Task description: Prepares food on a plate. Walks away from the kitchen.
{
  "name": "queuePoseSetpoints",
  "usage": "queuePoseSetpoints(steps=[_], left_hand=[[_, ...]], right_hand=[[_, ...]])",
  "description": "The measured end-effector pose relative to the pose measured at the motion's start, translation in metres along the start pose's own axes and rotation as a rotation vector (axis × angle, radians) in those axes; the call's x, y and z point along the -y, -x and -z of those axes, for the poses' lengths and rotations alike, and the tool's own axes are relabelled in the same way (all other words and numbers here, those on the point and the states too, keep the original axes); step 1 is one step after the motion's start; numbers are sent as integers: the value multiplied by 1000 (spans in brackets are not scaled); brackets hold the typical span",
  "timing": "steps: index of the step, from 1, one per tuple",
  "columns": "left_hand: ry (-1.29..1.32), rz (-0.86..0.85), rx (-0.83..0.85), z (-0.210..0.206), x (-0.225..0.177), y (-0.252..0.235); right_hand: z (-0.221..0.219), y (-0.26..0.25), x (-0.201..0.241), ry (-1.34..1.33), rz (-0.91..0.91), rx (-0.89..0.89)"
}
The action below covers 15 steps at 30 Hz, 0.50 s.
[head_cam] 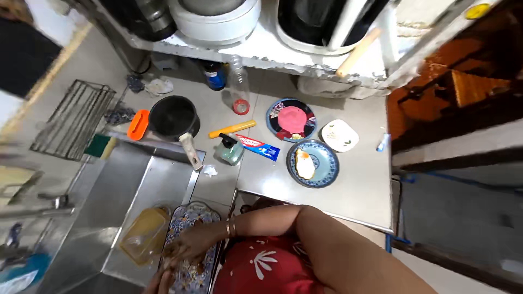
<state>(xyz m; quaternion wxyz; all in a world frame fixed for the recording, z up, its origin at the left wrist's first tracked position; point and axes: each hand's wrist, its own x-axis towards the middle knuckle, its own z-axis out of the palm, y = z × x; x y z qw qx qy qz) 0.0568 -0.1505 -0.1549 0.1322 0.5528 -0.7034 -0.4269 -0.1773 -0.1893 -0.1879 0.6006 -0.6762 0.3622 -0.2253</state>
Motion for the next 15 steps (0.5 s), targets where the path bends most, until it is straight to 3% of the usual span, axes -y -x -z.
queuePoseSetpoints(steps=[4, 7, 10, 12, 15], left_hand=[[-197, 16, -72, -14, -10, 12], [-197, 102, -78, -4, -5, 23], [41, 208, -130, 4, 6, 37], [294, 256, -169, -2, 3, 39], [494, 271, -191, -20, -2, 36]], right_hand=[[16, 4, 7, 302, -78, 157], [37, 4, 9, 468, -160, 167], [46, -3, -21, 398, -52, 16], [39, -8, -22, 340, -75, 96], [23, -10, -10, 476, -173, 220]])
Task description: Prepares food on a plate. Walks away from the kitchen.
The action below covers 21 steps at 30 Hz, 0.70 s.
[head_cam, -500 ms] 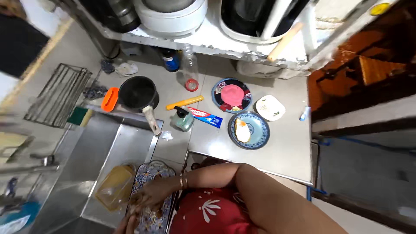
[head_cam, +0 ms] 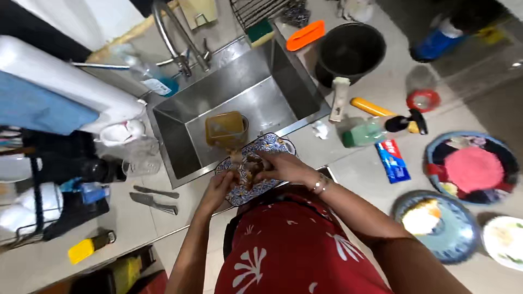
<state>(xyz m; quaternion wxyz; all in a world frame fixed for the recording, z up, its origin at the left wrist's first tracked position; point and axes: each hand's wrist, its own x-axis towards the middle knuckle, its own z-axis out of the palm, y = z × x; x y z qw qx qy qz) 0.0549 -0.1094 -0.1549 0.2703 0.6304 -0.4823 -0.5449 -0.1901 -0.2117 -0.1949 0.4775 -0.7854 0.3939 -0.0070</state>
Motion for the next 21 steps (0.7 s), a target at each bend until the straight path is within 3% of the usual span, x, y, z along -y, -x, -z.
queuePoseSetpoints(steps=[3, 7, 13, 16, 21], left_hand=[[-13, -53, -10, -20, 12, -5], [-227, -118, -62, -38, 23, -8], [-327, -84, -48, -31, 16, -1], [-343, -103, -67, -27, 21, -1], [-459, -160, -258, -45, 20, -4]], right_hand=[[3, 5, 14, -4, -82, -34], [-16, -3, 18, -357, 109, -272], [-32, -9, 25, -95, 245, -278], [-34, -9, 23, -220, 207, -239], [-42, -10, 34, -384, -12, -347]])
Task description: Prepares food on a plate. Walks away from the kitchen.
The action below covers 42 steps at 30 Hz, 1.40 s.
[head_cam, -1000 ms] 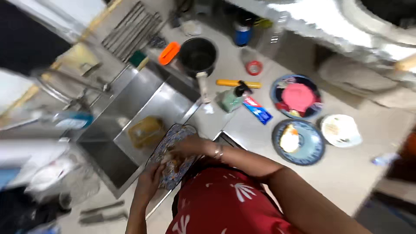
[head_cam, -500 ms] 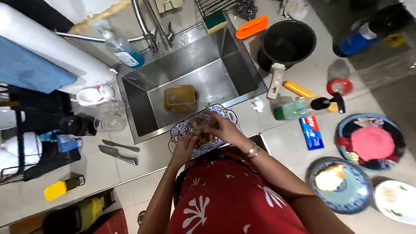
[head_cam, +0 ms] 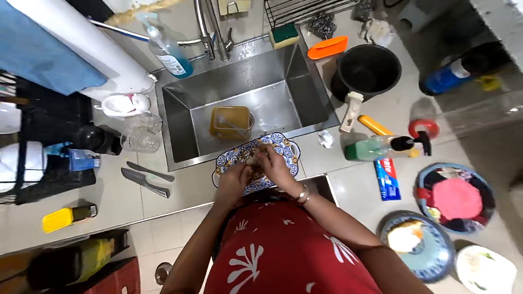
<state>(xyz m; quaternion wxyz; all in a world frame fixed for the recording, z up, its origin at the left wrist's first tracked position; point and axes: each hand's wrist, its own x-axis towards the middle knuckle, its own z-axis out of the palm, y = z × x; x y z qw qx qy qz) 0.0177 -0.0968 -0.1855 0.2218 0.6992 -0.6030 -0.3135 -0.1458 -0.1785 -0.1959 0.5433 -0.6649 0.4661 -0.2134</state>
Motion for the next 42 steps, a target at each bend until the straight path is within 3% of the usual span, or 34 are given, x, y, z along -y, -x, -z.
queuePoseSetpoints(steps=[9, 11, 14, 16, 20, 25, 30, 34, 42], left_hand=[[286, -62, -3, -4, 13, -5], [197, -133, -89, -11, 13, -3], [-172, -277, -215, -10, 1, -1], [-279, -324, -222, -8, -2, -1], [-121, -354, -139, 3, 4, -7], [438, -117, -49, -18, 16, -5], [742, 0, -70, -29, 11, -4], [1209, 213, 1, -30, 3, -2], [1052, 215, 71, -6, -3, 10]], right_hand=[[-4, 5, -10, -331, 81, -56], [-4, 5, -8, -263, 86, -92], [-3, 1, -7, 20, 119, -158], [-1, -3, -7, 108, 141, -166], [-3, -11, -1, -202, 51, -145], [-17, -14, -2, -806, -131, -49], [-14, -13, 6, -1005, -171, -20], [-12, -13, 6, -1154, -142, 67], [10, -12, 12, -946, -68, -31]])
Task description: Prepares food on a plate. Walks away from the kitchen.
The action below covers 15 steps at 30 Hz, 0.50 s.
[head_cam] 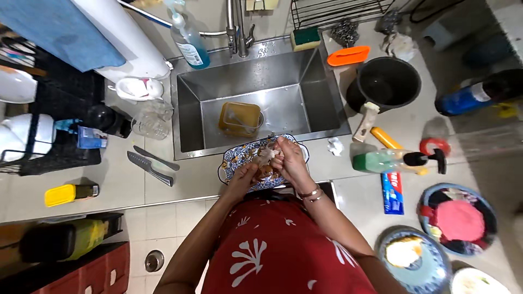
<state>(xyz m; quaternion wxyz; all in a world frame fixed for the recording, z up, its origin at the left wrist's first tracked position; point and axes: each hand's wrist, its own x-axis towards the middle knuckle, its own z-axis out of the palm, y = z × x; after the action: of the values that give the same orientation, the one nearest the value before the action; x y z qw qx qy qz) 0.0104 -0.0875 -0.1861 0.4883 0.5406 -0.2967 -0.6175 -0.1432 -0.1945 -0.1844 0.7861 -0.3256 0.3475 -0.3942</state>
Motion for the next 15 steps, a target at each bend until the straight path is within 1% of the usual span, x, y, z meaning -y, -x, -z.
queuePoseSetpoints(steps=[2, 3, 4, 5, 6, 8, 9, 10, 11, 12, 14, 15], left_hand=[[78, 24, -53, 9, -3, 8], [101, 32, -83, 16, 0, 10], [94, 33, -107, 22, 2, 10], [44, 28, -120, 28, 4, 11], [-59, 11, -126, 31, 6, 11], [-364, -77, -120, 34, 5, 9], [-533, -127, -119, 34, 3, 7], [-689, -169, -131, 32, 0, 4], [-825, -203, -145, 31, -3, 3], [-933, -230, -158, 29, -6, 3], [-1059, -270, -173, 26, -12, 5], [-1086, -284, -159, 25, -14, 6]], right_hand=[[18, -4, 20, 51, 80, -18], [27, -3, 33, 120, 140, -40], [29, -3, 42, 247, 192, -69], [28, 0, 44, 449, 222, -74], [24, 5, 39, 689, 219, -45], [15, 8, 19, 1069, 134, 107], [14, 7, 10, 1209, 82, 186], [14, 7, 1, 1308, 55, 228], [15, 7, -7, 1370, 63, 235], [17, 8, -11, 1397, 116, 219], [19, 9, -12, 1363, 293, 226], [20, 8, -10, 1339, 361, 281]])
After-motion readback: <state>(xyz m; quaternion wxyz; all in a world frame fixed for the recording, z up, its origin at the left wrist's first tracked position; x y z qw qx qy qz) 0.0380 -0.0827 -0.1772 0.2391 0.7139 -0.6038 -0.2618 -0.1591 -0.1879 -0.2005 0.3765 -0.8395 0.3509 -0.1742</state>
